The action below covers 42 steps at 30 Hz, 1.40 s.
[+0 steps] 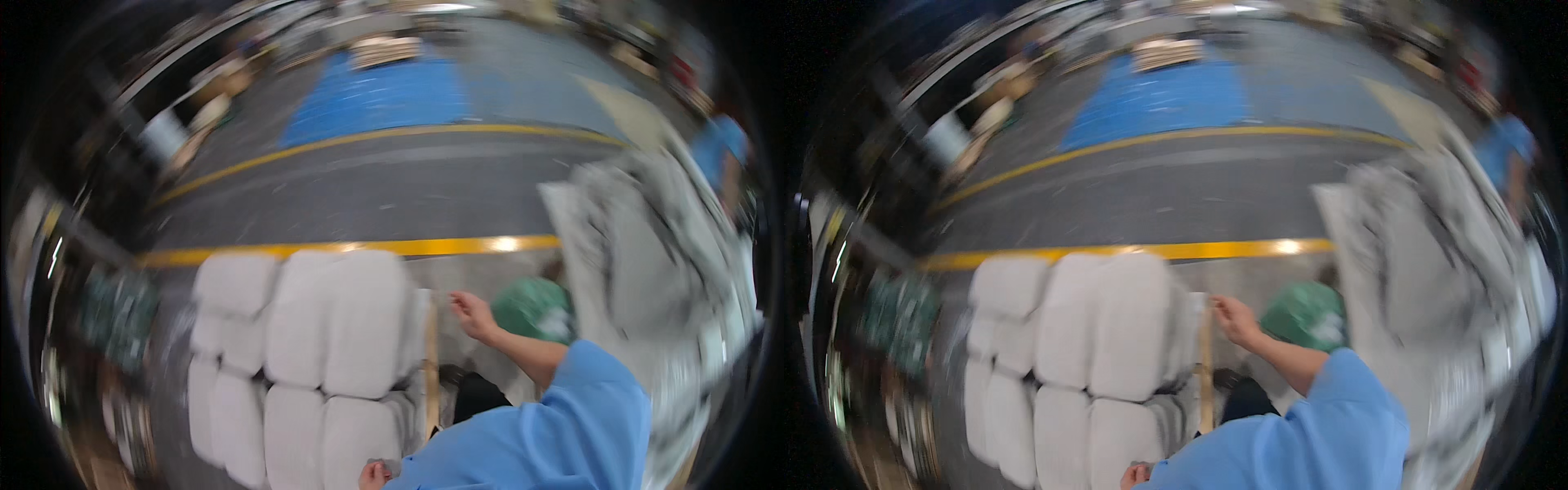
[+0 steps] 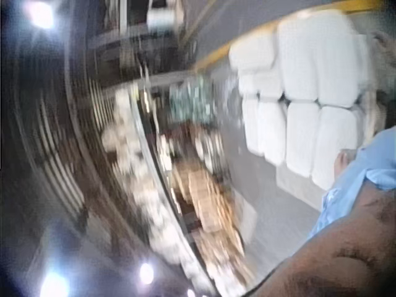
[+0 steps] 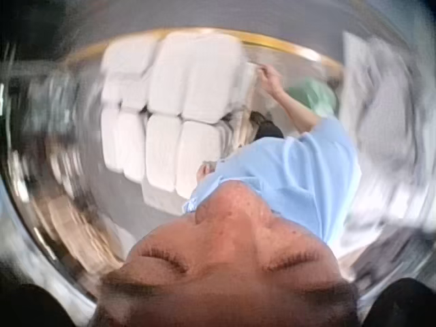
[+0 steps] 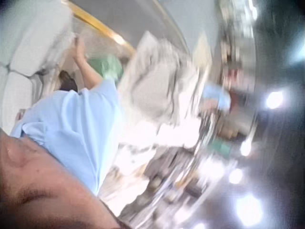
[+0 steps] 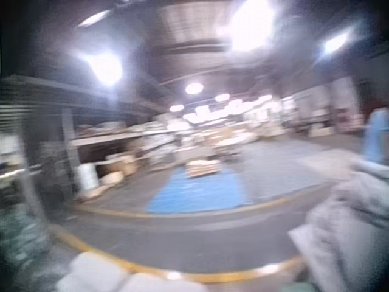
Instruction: The person inserts white foam cushions into gray fabric covers at a worktable, then places the finished cushions onto a nearby stack. The person repeats this process for multiple cushions throughout the clip.
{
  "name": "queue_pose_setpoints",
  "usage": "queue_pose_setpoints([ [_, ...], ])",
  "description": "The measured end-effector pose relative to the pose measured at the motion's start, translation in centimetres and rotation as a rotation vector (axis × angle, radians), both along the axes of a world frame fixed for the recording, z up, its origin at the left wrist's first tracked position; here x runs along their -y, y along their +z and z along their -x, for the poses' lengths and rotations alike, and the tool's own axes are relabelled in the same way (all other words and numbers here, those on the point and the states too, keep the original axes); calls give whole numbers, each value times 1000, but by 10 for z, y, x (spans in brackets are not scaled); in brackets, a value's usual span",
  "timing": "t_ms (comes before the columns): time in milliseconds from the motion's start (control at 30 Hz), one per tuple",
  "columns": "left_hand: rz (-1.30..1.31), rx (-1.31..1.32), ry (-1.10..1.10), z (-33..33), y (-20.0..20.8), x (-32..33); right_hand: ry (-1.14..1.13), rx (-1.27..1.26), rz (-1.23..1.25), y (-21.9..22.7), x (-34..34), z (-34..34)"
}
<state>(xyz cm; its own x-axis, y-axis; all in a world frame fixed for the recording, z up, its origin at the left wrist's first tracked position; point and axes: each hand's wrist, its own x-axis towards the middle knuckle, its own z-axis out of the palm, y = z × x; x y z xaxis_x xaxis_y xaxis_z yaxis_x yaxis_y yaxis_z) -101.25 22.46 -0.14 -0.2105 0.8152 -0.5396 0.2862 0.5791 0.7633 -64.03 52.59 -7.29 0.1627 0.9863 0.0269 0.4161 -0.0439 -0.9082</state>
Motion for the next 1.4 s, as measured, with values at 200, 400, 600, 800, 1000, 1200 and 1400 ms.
queue_pose_setpoints([
  [200,119,145,-119,15,-18,-3,-401,40,79,51,241,-86],
  [400,115,154,-374,-30,-24,3,-541,1,229,25,472,-41],
  [600,-207,-23,-1004,-124,-44,29,-561,-146,264,24,566,-51],
  [800,-277,65,-1211,-233,-27,68,-877,-431,121,20,636,-143],
  [1000,-481,-143,-1235,-312,-20,95,-1163,-819,-104,31,671,-294],
  [1200,-56,-56,-1139,-408,-25,139,-1347,-1016,-476,22,714,-526],
  [1400,-30,-29,-1012,-481,-18,175,-1785,-1051,-605,13,729,-705],
])
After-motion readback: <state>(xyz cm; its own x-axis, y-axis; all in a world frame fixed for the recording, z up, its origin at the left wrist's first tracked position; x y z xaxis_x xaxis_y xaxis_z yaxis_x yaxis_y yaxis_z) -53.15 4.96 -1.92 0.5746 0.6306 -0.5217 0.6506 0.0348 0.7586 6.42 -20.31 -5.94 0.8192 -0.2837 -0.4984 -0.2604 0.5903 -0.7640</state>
